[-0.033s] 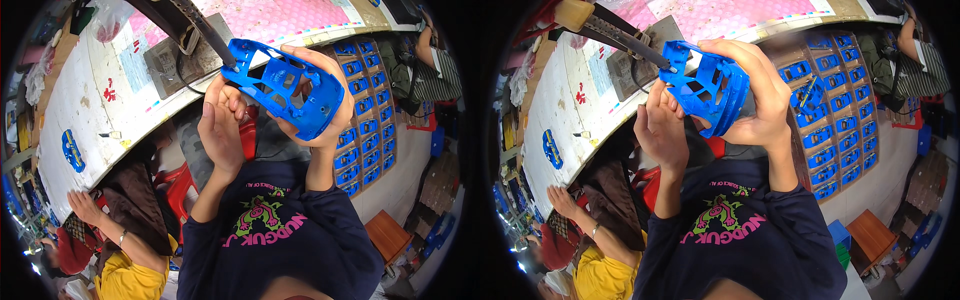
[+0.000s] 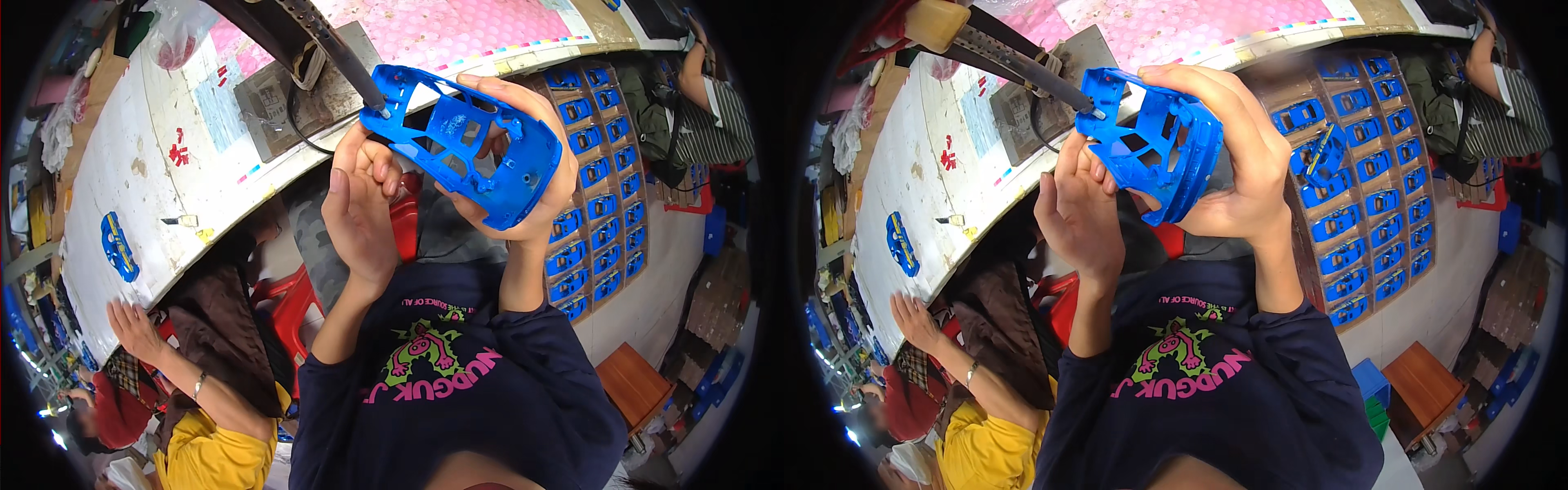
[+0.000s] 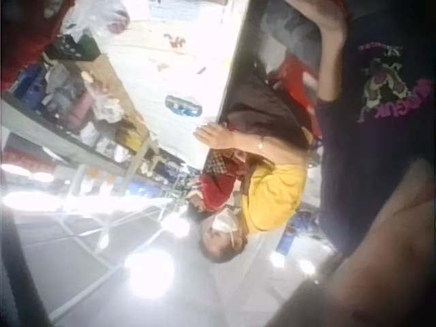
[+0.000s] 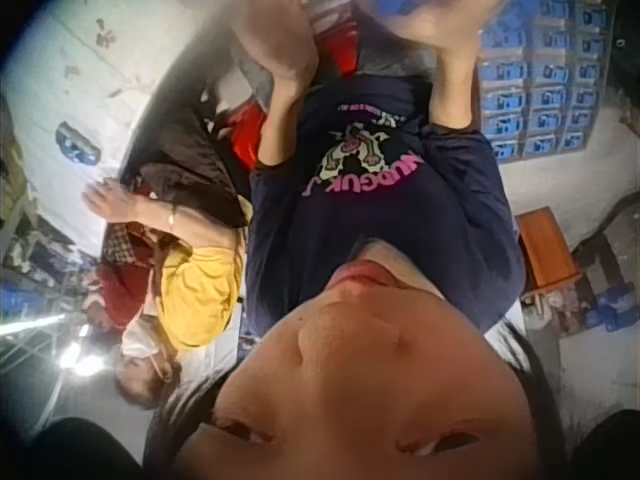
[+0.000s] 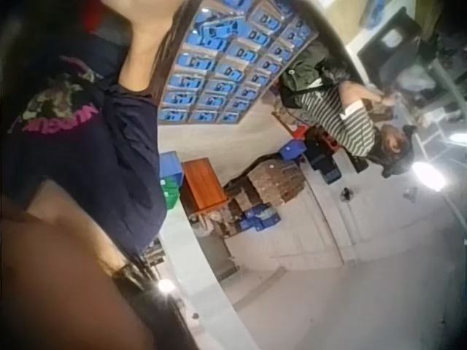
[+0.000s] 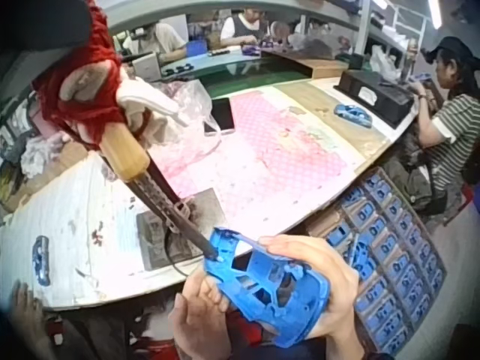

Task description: The person assembles blue plastic toy car bodies by hand. They pick up a car body, insert small red pieces into the interior, and use a soldering iron to smooth the edges or melt the plastic. The person repeats this process for multiple car bodies, placing the finished items on the table.

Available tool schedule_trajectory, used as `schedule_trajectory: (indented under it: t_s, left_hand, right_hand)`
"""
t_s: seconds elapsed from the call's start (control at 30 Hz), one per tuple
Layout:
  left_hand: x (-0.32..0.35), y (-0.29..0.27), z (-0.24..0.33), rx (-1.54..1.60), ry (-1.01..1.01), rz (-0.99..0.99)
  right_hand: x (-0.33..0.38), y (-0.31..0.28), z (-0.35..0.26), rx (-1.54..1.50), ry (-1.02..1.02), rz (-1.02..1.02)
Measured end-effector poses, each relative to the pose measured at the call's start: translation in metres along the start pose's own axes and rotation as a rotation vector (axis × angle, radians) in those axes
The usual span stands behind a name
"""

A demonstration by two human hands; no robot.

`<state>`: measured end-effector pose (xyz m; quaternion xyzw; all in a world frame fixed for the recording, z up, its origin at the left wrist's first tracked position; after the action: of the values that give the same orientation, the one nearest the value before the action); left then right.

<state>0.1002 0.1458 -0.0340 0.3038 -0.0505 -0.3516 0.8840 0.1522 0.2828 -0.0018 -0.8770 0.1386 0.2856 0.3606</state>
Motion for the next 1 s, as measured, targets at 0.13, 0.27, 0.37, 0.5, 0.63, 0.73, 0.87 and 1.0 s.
schedule_trajectory:
  t_s: [0.13,0.27,0.37,0.5,0.63,0.73,0.87,1.0]
  left_hand:
    - [0.003,-0.001,0.000,0.017,-0.003,-0.007]
    - [-0.001,0.000,-0.003,0.045,-0.007,-0.025]
    - [-0.001,0.001,-0.002,0.049,-0.008,-0.022]
    - [0.002,0.000,0.000,0.054,0.000,0.002]
    - [0.002,0.001,0.000,0.016,-0.013,0.020]
    - [0.008,-0.002,-0.008,-0.053,-0.070,0.037]
    - [0.039,-0.006,-0.031,-0.147,-0.181,0.080]
    - [0.088,0.000,-0.054,-0.033,-0.191,0.026]
  right_hand:
    - [-0.002,0.003,0.001,-0.019,-0.030,0.003]
    - [0.002,0.000,-0.002,-0.036,0.045,-0.004]
    - [0.001,0.000,-0.001,-0.077,0.050,0.004]
    - [-0.003,0.004,-0.002,-0.130,0.034,0.057]
    - [0.000,0.004,-0.001,-0.089,0.028,0.057]
    - [0.012,0.009,0.002,-0.152,0.180,0.057]
    - [0.052,0.022,-0.002,-0.505,0.502,0.125]
    - [0.111,0.049,-0.027,-0.842,0.542,0.170]
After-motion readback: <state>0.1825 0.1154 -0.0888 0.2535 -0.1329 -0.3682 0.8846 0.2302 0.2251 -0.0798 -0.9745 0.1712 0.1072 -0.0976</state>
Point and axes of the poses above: each hand's wrist, its own x-axis away from the middle knuckle, its own y-axis out of the palm, z = x × y, the point moved 1 cm from there along -x, towards the middle knuckle, and after that the axes turned 15 degrees about -z, right-handed, at the moved point
